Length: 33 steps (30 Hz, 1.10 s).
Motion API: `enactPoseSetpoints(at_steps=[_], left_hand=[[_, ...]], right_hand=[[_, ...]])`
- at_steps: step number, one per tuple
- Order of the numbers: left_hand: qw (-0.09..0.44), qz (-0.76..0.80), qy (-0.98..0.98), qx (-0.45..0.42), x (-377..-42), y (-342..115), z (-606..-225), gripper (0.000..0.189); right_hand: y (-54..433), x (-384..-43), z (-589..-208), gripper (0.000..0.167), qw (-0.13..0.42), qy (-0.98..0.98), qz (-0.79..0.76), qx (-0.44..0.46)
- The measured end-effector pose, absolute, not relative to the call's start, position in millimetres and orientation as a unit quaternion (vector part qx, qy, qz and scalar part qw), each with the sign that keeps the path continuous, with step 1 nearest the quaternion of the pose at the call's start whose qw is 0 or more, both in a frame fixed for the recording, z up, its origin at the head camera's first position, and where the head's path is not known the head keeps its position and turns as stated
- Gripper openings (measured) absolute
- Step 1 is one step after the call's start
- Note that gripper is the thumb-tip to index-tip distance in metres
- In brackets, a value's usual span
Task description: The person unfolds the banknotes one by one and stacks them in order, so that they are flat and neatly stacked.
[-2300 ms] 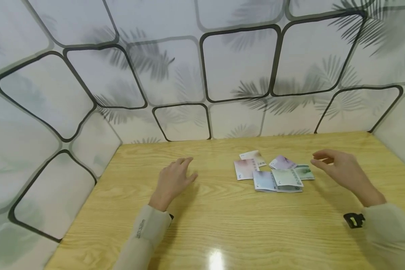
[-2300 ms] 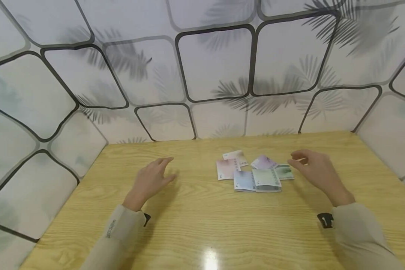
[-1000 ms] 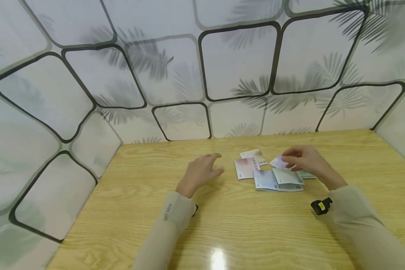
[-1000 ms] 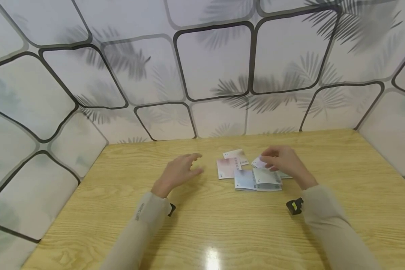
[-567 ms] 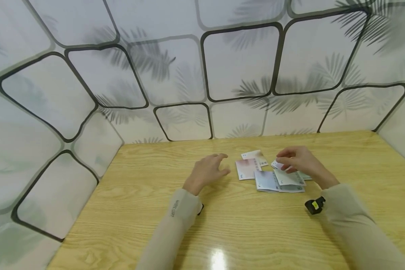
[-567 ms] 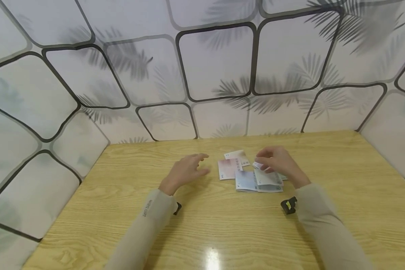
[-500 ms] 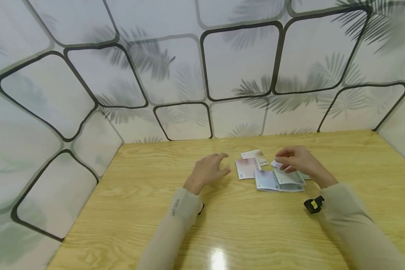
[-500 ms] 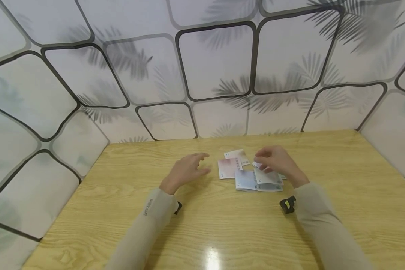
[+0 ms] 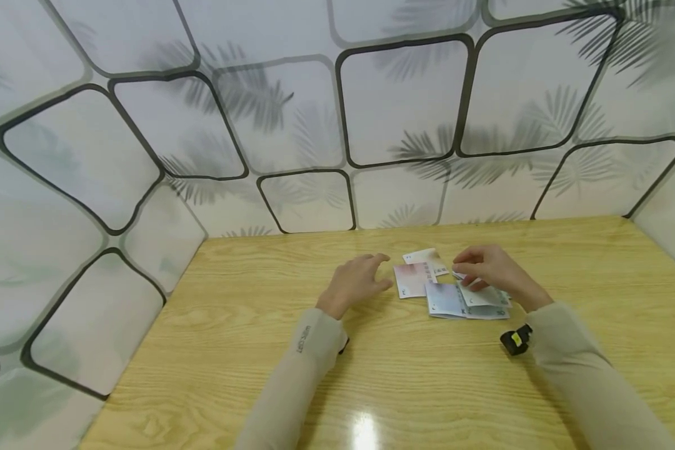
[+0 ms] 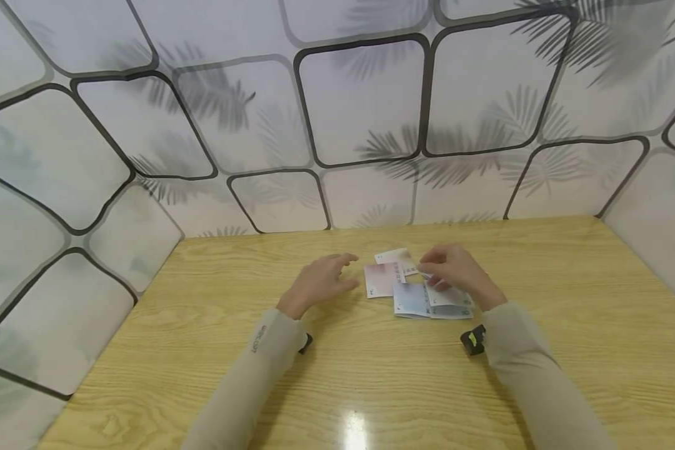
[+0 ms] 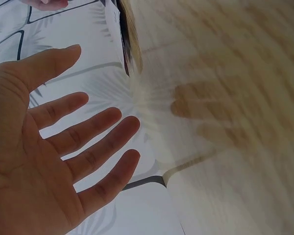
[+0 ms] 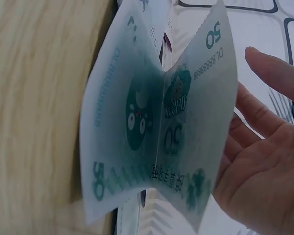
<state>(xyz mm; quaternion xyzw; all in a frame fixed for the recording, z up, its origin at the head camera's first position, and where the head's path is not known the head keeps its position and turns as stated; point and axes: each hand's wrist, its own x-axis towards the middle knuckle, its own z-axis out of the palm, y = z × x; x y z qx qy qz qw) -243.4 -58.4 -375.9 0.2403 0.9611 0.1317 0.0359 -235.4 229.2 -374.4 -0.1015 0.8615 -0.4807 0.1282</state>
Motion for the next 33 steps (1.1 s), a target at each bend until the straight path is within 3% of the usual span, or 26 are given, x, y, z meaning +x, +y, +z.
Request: enactPoseSetpoints(at_steps=[33], left_hand=[[0.084, 0.06, 0.957, 0.272, -258, -12, -378, 0.066]], right_hand=[[211, -247, -387, 0.04, 0.173, 0.846, -0.499, -0.072]])
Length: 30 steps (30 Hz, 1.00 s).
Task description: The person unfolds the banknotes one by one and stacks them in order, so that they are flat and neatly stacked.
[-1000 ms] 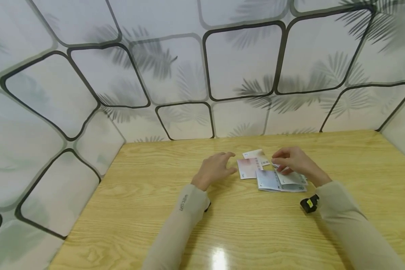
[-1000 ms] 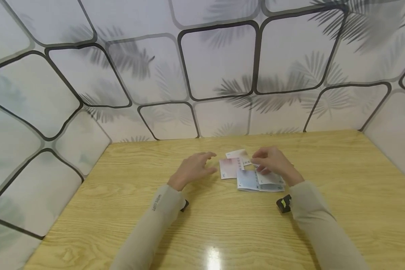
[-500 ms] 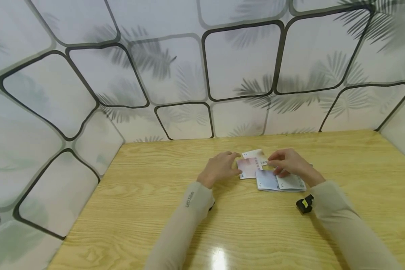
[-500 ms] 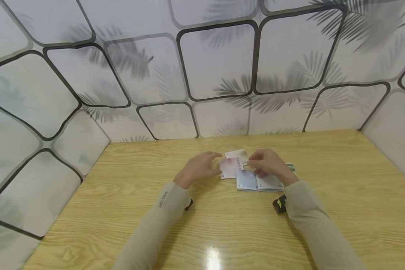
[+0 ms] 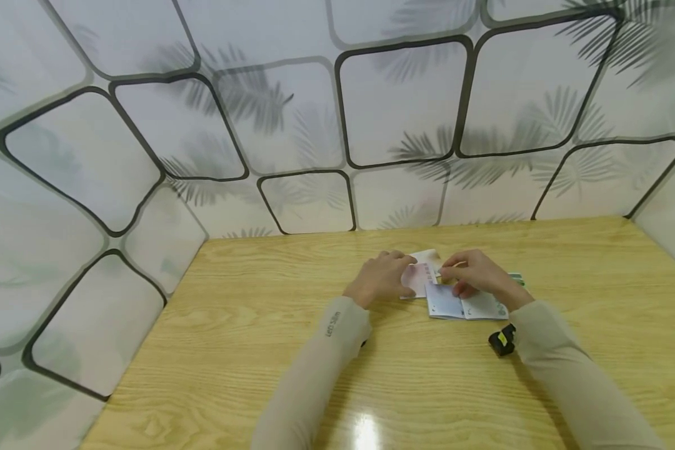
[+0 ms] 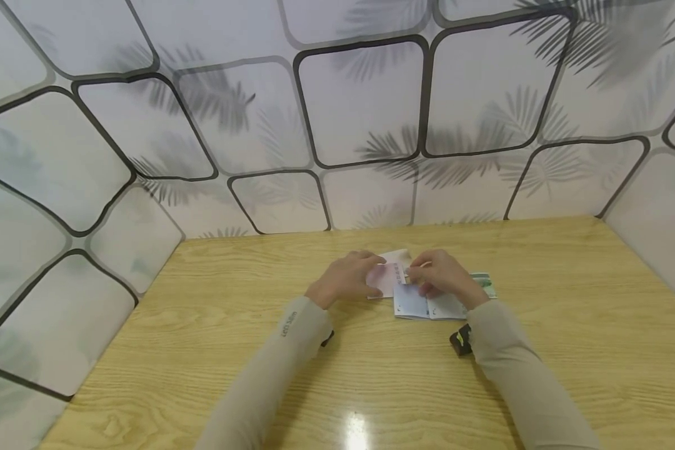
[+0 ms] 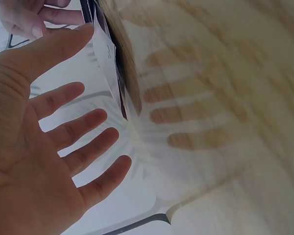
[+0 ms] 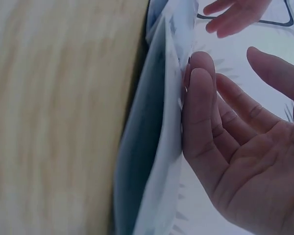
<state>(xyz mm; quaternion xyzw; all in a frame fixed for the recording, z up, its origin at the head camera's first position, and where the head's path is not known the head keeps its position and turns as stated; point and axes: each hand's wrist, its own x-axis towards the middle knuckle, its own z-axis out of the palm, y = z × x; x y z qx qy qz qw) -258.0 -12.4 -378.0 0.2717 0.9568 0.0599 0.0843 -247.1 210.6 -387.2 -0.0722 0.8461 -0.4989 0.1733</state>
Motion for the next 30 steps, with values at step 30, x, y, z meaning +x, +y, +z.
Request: enactPoseSetpoints(at_steps=[30], left_hand=[[0.08, 0.159, 0.96, 0.214, -264, -18, -387, 0.053]], right_hand=[[210, -246, -392, 0.039, 0.178, 0.847, -0.49, -0.103]])
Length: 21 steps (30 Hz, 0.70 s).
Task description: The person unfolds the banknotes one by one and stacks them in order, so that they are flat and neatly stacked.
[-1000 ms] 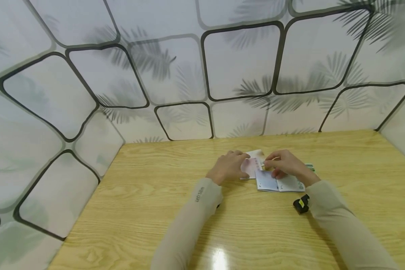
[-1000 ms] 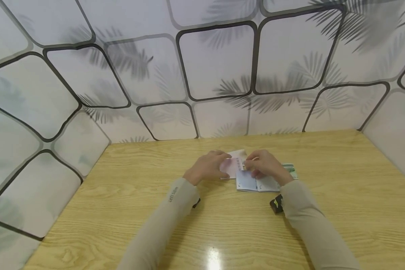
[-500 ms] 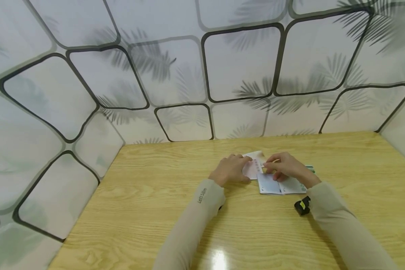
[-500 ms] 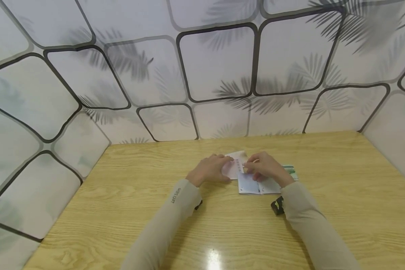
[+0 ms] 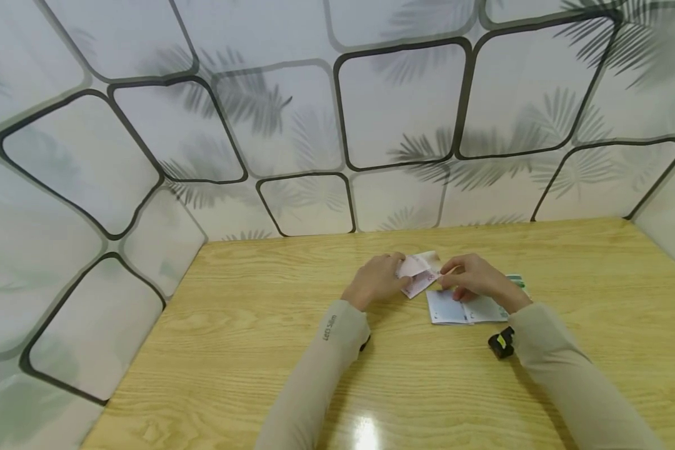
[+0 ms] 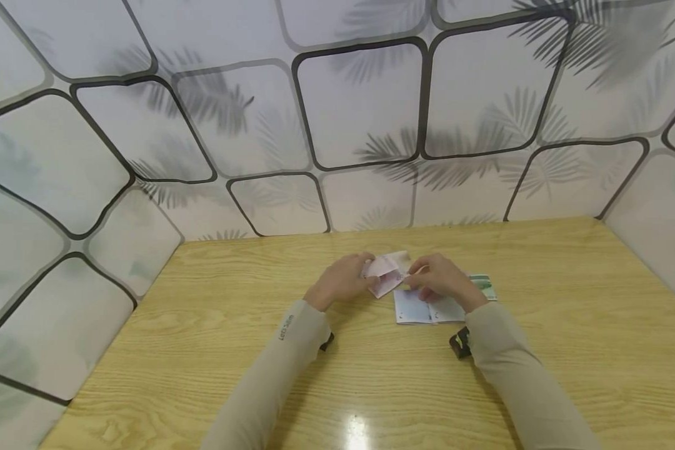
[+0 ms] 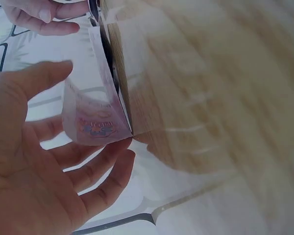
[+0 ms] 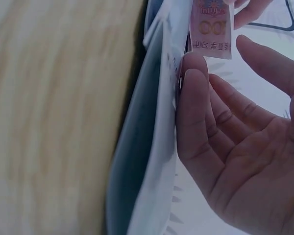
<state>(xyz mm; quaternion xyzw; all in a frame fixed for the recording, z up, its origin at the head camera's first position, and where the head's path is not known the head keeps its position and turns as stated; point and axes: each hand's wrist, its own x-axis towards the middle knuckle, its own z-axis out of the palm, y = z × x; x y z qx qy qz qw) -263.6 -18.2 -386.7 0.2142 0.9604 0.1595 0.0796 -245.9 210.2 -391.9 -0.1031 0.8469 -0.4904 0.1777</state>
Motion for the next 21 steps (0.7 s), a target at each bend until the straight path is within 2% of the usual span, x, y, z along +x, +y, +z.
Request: enactPoseSetpoints(at_steps=[4, 8, 13, 17, 21], left_hand=[[0.066, 0.228, 0.951, 0.197, -264, -20, -388, 0.048], [0.055, 0.308, 0.93, 0.191, -265, -22, -390, 0.044], [0.018, 0.382, 0.908, 0.173, -266, -22, -391, 0.043], [-0.002, 0.434, 0.887, 0.159, -266, -22, -391, 0.042], [0.013, 0.49, 0.859, 0.149, -265, -22, -391, 0.041]], right_hand=[[206, -247, -392, 0.043, 0.174, 0.843, -0.498, -0.106], [201, -246, -388, 0.058, 0.175, 0.841, -0.505, -0.087], [198, -245, -385, 0.072, 0.17, 0.846, -0.504, -0.05], [198, -245, -384, 0.074, 0.169, 0.847, -0.503, -0.029], [199, -245, -384, 0.067, 0.168, 0.84, -0.516, -0.027]])
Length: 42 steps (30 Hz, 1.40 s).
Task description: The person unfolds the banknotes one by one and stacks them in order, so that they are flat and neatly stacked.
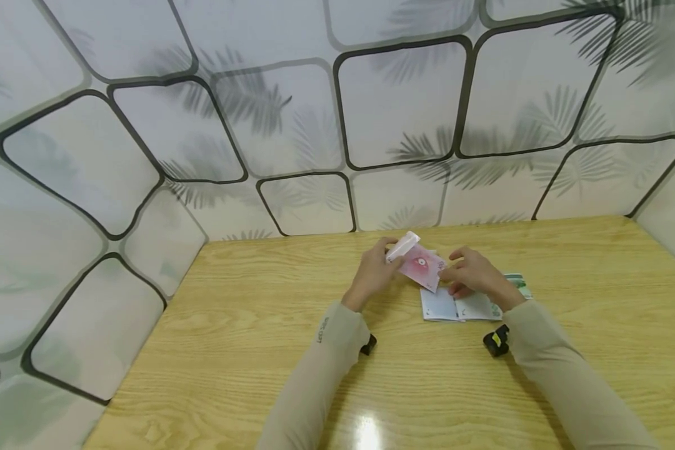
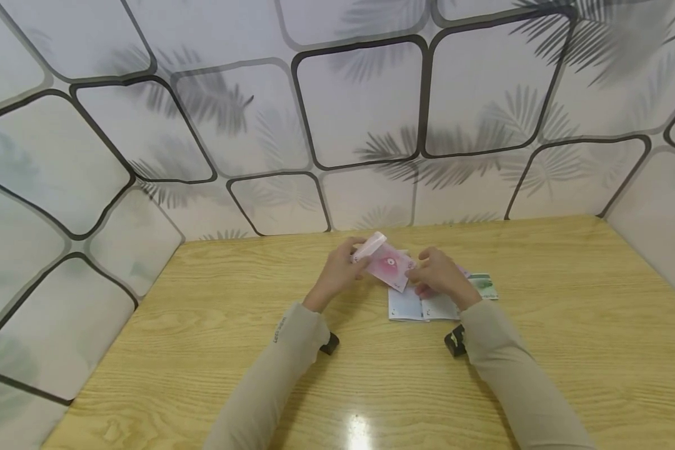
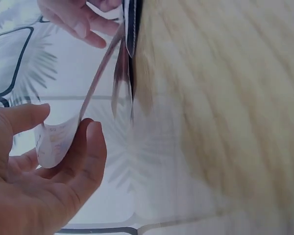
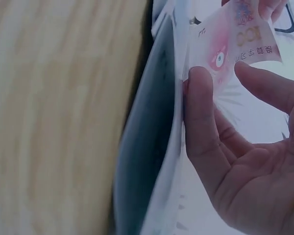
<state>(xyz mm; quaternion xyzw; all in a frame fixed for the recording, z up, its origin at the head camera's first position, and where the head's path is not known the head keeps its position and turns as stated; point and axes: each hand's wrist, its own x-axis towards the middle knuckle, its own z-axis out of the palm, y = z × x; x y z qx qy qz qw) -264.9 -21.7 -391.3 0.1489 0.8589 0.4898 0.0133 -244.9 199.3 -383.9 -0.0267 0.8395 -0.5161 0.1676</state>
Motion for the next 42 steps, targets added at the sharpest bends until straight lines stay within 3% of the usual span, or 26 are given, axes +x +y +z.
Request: enactPoseSetpoints(at_steps=[6, 14, 19, 23, 28, 31, 36, 42], left_hand=[[0.036, 0.562, 0.813, 0.149, -263, -22, -392, 0.04], [0.045, 0.618, 0.773, 0.138, -261, -24, -389, 0.039], [0.05, 0.624, 0.767, 0.137, -260, -25, -390, 0.039], [0.019, 0.613, 0.781, 0.121, -262, -30, -393, 0.033], [-0.061, 0.575, 0.81, 0.103, -267, -40, -392, 0.024], [-0.078, 0.578, 0.806, 0.095, -268, -44, -391, 0.025], [-0.063, 0.607, 0.786, 0.092, -266, -49, -391, 0.037], [-0.024, 0.63, 0.769, 0.109, -263, -57, -392, 0.024]], right_hand=[[202, -247, -381, 0.053, 0.143, 0.828, -0.541, -0.012], [205, -248, -383, 0.065, 0.14, 0.815, -0.562, 0.015], [206, -248, -383, 0.047, 0.13, 0.78, -0.612, -0.001], [207, -247, -382, 0.035, 0.102, 0.769, -0.631, -0.001], [212, -246, -382, 0.034, 0.091, 0.777, -0.622, 0.005], [215, -246, -381, 0.039, 0.093, 0.781, -0.618, 0.005], [216, -245, -380, 0.046, 0.098, 0.78, -0.618, 0.006], [217, -242, -378, 0.044, 0.086, 0.775, -0.625, 0.009]])
